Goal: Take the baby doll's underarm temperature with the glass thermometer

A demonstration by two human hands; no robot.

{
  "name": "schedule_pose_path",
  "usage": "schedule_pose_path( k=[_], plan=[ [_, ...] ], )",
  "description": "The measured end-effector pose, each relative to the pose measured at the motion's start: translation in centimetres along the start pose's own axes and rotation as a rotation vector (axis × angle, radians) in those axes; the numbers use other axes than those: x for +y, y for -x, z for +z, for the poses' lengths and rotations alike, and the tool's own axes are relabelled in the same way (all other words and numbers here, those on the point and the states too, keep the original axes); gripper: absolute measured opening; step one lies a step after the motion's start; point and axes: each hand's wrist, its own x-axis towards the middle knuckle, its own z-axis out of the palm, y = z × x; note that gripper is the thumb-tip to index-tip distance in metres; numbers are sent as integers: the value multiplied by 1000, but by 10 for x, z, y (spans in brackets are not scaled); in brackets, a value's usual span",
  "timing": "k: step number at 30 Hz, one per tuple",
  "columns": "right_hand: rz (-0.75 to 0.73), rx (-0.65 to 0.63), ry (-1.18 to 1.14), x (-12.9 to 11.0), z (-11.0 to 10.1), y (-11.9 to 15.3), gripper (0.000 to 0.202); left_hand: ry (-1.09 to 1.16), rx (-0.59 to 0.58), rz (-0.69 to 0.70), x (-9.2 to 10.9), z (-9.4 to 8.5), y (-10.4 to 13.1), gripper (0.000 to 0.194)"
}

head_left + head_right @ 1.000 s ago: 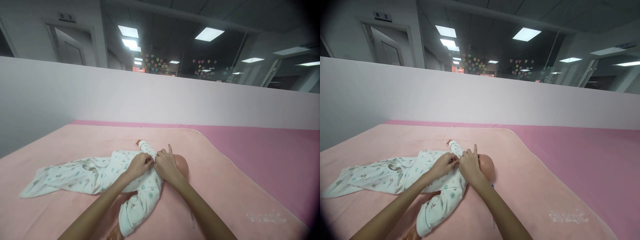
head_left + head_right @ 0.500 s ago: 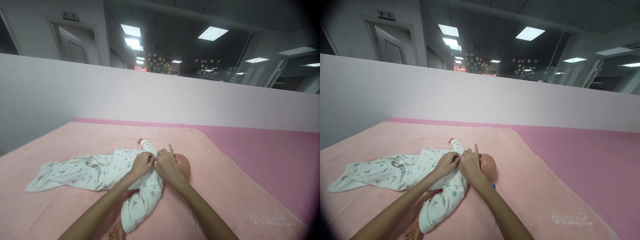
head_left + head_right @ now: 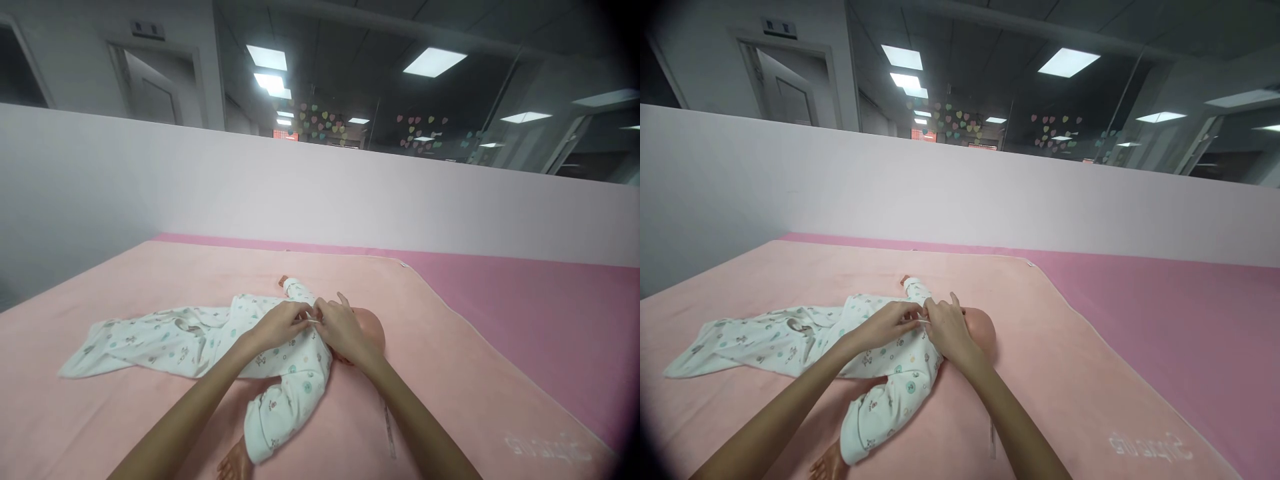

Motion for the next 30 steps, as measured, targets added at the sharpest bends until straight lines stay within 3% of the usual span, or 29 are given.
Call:
schedule_pose_path(
  k=[7, 12, 19, 22, 26, 30],
  plan=[
    [4, 10, 80, -2, -1, -1, 11, -131, -4, -8, -11, -13, 6, 21],
    [31, 26, 100, 3, -6, -1, 23, -195, 13, -47, -15, -17, 7, 23],
    [-33, -96, 161, 5, 1, 0, 10, -224, -2, -72, -19, -22, 8, 19],
    [-38, -93, 210, 2, 5, -1, 19, -285, 53, -33, -17, -15, 6, 19],
    [-41, -47, 238, -3, 4, 0, 12, -359, 124, 48, -8, 10, -3, 25],
    [-44, -42, 307, -6, 5, 1, 15, -385, 171, 0, -5, 30, -13, 31]
  ],
)
